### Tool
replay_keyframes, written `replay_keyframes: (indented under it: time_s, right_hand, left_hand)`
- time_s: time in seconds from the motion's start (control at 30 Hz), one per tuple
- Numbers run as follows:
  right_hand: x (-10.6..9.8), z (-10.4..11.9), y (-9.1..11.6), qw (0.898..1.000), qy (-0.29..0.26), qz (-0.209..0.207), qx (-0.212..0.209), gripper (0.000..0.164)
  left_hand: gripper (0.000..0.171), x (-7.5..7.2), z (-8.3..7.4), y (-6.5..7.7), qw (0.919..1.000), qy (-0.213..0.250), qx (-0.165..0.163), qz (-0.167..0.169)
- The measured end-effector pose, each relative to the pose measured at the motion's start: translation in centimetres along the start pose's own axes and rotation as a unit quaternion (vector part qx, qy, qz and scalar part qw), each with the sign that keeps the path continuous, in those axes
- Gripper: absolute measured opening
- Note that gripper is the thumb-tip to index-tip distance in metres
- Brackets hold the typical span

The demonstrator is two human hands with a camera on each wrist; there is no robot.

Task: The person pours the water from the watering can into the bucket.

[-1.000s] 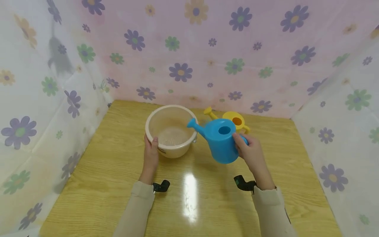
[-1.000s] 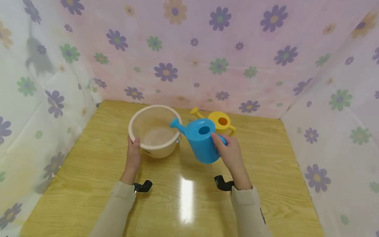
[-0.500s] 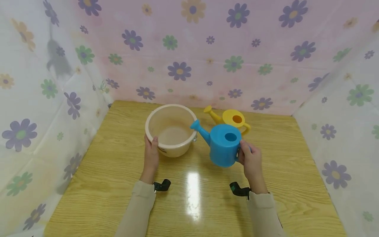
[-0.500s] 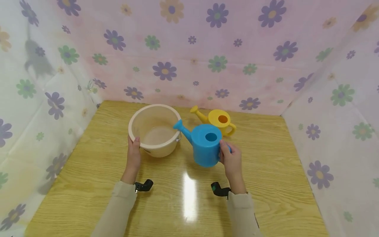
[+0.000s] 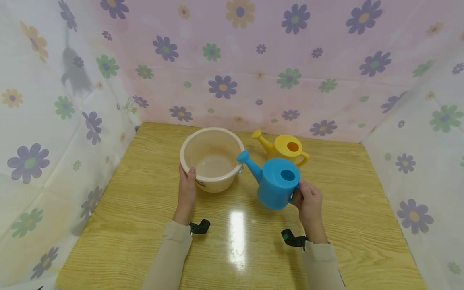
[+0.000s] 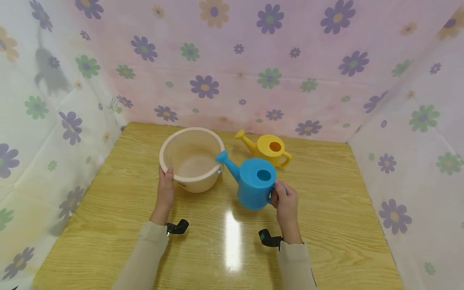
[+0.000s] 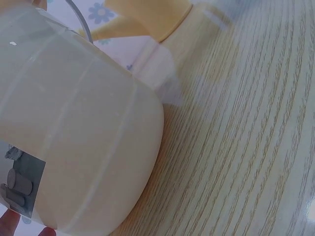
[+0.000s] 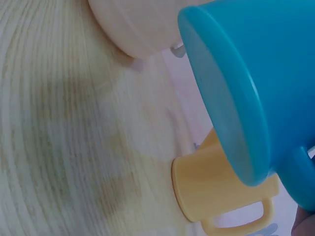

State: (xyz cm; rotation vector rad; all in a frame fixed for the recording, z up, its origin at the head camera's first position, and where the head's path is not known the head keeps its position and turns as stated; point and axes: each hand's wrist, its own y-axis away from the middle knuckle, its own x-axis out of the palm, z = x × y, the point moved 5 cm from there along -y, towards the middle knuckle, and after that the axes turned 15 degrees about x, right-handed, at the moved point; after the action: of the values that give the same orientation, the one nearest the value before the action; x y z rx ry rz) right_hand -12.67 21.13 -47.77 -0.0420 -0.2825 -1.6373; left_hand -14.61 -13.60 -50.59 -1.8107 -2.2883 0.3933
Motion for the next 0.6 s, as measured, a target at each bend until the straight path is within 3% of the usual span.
replay_keyframes:
  time_s: [0.2, 0.6]
  right_hand:
    - [-0.2, -0.3, 0.2, 1.0, -0.022, 0.003, -0.009, 0.047]
    - [-1.4, -1.2, 0.6, 0.998, -0.054, -0.011, -0.028, 0.045]
  left_hand:
    - [0.062, 0.3, -1.8, 0.1, 1.0, -0.009, 0.003, 0.003]
    - [0.061, 0.3, -1.7, 0.1, 0.9999, 0.001, 0.009, 0.005]
